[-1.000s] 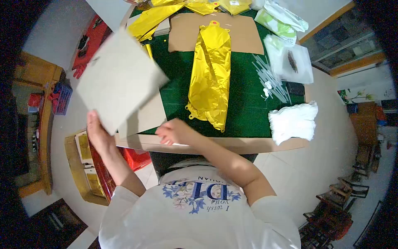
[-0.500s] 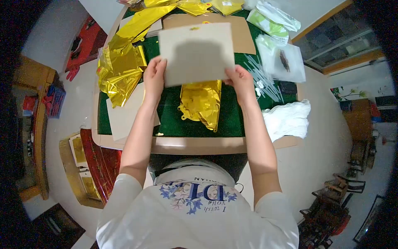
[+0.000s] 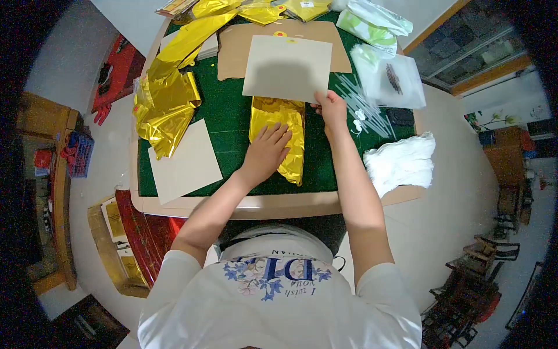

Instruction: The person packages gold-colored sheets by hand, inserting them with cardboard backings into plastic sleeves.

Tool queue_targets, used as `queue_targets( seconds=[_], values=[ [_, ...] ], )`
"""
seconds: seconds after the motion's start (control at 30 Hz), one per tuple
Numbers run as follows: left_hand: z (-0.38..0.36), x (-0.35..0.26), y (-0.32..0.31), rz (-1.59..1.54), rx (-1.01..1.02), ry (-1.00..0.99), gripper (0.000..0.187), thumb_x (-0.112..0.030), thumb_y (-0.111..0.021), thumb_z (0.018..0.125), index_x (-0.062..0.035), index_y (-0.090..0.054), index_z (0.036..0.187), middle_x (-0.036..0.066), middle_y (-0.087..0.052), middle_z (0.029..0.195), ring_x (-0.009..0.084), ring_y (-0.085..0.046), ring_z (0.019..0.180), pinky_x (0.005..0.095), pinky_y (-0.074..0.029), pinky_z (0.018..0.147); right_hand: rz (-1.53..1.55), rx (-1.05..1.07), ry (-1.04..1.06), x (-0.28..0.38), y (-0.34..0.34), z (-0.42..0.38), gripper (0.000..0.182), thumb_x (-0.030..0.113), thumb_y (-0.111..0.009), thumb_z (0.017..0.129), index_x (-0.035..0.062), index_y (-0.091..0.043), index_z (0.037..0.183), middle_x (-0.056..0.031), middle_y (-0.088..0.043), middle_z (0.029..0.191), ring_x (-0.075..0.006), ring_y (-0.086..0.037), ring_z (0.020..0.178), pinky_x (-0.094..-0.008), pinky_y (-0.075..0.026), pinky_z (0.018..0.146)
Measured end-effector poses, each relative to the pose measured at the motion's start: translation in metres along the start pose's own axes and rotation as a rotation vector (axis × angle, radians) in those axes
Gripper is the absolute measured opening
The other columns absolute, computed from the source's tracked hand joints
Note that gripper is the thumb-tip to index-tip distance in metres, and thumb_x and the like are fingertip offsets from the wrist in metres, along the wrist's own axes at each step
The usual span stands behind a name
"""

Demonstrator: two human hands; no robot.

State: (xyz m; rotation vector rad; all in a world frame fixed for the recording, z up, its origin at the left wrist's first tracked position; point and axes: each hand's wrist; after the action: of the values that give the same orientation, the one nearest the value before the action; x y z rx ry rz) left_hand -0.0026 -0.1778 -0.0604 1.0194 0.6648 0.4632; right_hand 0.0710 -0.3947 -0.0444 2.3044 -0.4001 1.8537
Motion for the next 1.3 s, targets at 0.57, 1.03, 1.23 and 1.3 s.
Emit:
queue_targets(
  seconds=[0.57, 1.03, 1.23, 1.3],
  values=[
    [-0.003, -0.001, -0.011, -0.012, -0.043, 0.004, 0.045, -0.025, -0.062, 0.088, -0.0043, -0.054, 0.128, 0.013, -0.050, 0.137, 0.0298, -0.040, 0.133, 0.0482, -0.030, 0.111, -1.026, 0.056, 0.919, -0.022, -0.021, -0.027, 0.031, 0.014, -0.060, 0.090, 0.0161, -0.064, 0.122, -0.0178, -0.054, 0.133, -0.0345, -0.051, 0.122, -0.0453, -0.038, 0.103],
    [0.029, 0.082, 0.015, -0.023, -0.124, 0.227, 0.033, -0.018, -0.054, 0.094, -0.0071, -0.059, 0.124, 0.012, -0.054, 0.134, 0.0300, -0.044, 0.131, 0.0458, -0.034, 0.110, -1.089, 0.127, 0.789, -0.030, -0.019, -0.026, 0.028, 0.019, -0.055, 0.095, 0.0162, -0.063, 0.122, -0.0111, -0.053, 0.137, -0.0313, -0.045, 0.131, -0.0525, -0.029, 0.111],
    [0.022, 0.084, 0.005, -0.020, -0.164, 0.228, 0.032, -0.020, -0.054, 0.094, -0.0087, -0.061, 0.123, 0.012, -0.055, 0.134, 0.0300, -0.045, 0.131, 0.0466, -0.033, 0.110, -1.042, 0.117, 0.796, -0.033, -0.017, -0.023, 0.027, 0.016, -0.055, 0.094, 0.0134, -0.064, 0.120, -0.0112, -0.055, 0.135, -0.0317, -0.047, 0.130, -0.0526, -0.029, 0.111],
    [0.021, 0.084, 0.007, -0.074, -0.184, 0.235, 0.031, -0.020, -0.055, 0.093, -0.0081, -0.062, 0.121, 0.012, -0.056, 0.132, 0.0307, -0.046, 0.130, 0.0466, -0.033, 0.110, -1.006, 0.116, 0.794, -0.034, -0.014, -0.022, 0.027, 0.012, -0.055, 0.093, 0.0127, -0.064, 0.119, -0.0115, -0.055, 0.135, -0.0316, -0.047, 0.130, -0.0516, -0.030, 0.110]
  ],
)
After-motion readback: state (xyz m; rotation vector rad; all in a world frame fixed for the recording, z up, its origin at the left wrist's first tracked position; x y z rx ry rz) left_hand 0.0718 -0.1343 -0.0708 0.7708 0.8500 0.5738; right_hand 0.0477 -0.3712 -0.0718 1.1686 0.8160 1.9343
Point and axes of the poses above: each hand's wrist, its own z-axis towards the middle knuckle, its own y-axis out of the back of the hand, x = y × z
